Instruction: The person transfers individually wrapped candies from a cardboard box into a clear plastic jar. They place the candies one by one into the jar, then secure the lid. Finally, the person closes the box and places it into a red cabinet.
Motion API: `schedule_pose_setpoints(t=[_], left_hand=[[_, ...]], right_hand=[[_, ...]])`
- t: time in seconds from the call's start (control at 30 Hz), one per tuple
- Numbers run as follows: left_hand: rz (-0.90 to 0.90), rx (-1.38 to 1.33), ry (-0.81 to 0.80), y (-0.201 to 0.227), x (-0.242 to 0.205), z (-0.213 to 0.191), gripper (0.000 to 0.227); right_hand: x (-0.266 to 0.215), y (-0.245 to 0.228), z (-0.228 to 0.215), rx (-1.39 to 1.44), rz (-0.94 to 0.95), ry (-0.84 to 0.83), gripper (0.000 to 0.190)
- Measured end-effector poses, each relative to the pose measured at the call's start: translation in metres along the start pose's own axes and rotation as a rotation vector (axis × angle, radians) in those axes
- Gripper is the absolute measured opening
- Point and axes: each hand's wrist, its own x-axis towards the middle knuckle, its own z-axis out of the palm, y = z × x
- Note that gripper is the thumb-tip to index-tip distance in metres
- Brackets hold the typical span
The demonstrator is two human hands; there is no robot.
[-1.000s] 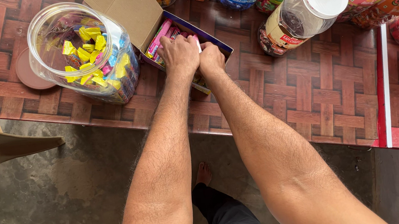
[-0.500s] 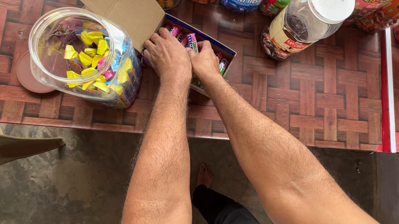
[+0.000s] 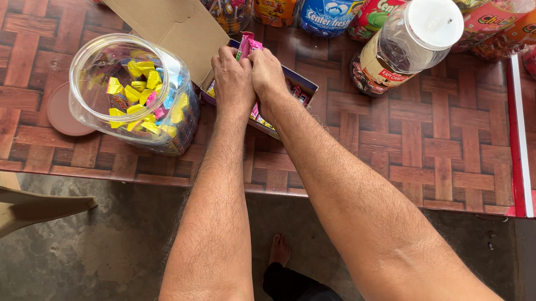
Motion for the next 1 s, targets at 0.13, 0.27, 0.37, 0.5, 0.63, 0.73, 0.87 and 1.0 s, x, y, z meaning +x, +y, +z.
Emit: schedule_pose_setpoints(t=[0.13, 0.27, 0.37, 0.5, 0.63, 0.73, 0.87, 1.0], left_hand=[[0.315, -0.068, 0.311, 0.022, 0.002, -0.023, 0.027], [0.486, -0.208, 0.429, 0.072, -0.007, -0.074, 0.025], [0.592, -0.217, 0.522, 0.101, -0.018, -0.120, 0.027], [0.766, -0.129, 0.612, 0.100, -0.029, -0.177, 0.033], [0.690, -0.109, 0.483, 0.071, -0.052, -0.222, 0.037], [0.551, 0.043, 0.423, 0.052, -0.066, -0.237, 0.035], [0.489, 0.326, 0.415, 0.038, -0.068, -0.244, 0.024], [0.561, 0.643, 0.485, 0.031, -0.066, -0.242, 0.009]], right_hand=[[-0.010, -0.036, 0.025, 0.118, -0.193, -0.040, 0.020], [-0.032, -0.083, 0.048, 0.242, -0.434, -0.212, 0.018], [-0.050, -0.110, 0.068, 0.228, -0.660, -0.351, 0.017], [-0.075, -0.126, 0.094, 0.040, -0.846, -0.401, 0.022], [-0.106, -0.116, 0.117, -0.240, -0.804, -0.365, 0.031], [-0.125, -0.100, 0.128, -0.546, -0.933, -0.252, 0.034], [-0.129, -0.083, 0.138, -0.866, -1.018, -0.170, 0.031], [-0.112, -0.070, 0.142, -0.938, -1.123, -0.115, 0.020]])
